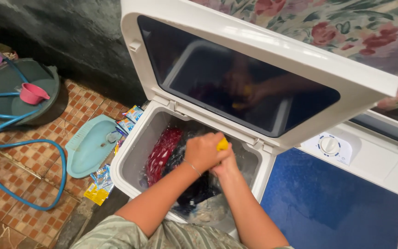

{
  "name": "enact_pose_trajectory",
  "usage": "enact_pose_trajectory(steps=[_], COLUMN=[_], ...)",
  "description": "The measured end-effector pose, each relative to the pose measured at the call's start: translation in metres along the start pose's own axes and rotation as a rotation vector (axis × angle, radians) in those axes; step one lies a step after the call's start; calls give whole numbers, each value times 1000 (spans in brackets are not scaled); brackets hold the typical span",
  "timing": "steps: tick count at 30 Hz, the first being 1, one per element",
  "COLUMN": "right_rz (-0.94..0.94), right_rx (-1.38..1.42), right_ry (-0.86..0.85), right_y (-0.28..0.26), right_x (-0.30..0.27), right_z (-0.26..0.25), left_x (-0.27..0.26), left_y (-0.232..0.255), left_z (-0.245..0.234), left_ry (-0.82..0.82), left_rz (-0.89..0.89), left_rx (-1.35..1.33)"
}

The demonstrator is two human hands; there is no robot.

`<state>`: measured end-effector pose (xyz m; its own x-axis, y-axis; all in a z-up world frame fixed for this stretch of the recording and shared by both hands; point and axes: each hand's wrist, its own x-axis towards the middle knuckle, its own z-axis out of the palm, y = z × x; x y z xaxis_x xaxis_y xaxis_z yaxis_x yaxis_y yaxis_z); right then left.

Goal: Washing clothes manually in a twin-tub washing machine, including agitating the clothes and setting the timer.

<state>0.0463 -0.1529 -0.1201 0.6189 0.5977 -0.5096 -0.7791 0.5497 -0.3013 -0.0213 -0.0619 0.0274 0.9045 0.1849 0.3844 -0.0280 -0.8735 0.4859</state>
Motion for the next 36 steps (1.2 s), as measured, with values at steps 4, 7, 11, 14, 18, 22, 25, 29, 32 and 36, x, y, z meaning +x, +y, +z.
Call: enact_pose_trajectory(steps=[4, 7, 11, 14, 18, 22, 25, 29, 32, 36], right_rz=[47, 61, 6, -3, -32, 29, 48, 32, -4, -27], right_rx=[-79, -180, -200, -120, -9, 60, 14, -72, -117, -24], right_ry=[235, 103, 73, 157, -51, -49, 199, 223, 143, 216], right_y=[-5, 0, 1, -6, -14, -6, -8, 4, 4, 0], right_x=[-29, -33, -30, -19, 13, -14, -25, -10, -15, -11], right_z=[39, 44, 47, 32, -11, 18, 43, 20, 30, 31], left_x=[17, 18, 11, 12, 8, 3, 17, 30, 34, 19], left_y=[-23, -56, -65, -34, 3, 3, -13, -42, -64, -89], left_z=[-5, -5, -14, -37, -37, -3, 10, 8, 4, 27], left_ry=[34, 67, -25, 32, -3, -103, -47, -85, -46, 181], left_rz=[-39, -97, -324, -417, -21, -61, -135, -236, -384, -467], left_rx=[-25, 86, 75, -218, -278, -87, -66, 75, 27, -356])
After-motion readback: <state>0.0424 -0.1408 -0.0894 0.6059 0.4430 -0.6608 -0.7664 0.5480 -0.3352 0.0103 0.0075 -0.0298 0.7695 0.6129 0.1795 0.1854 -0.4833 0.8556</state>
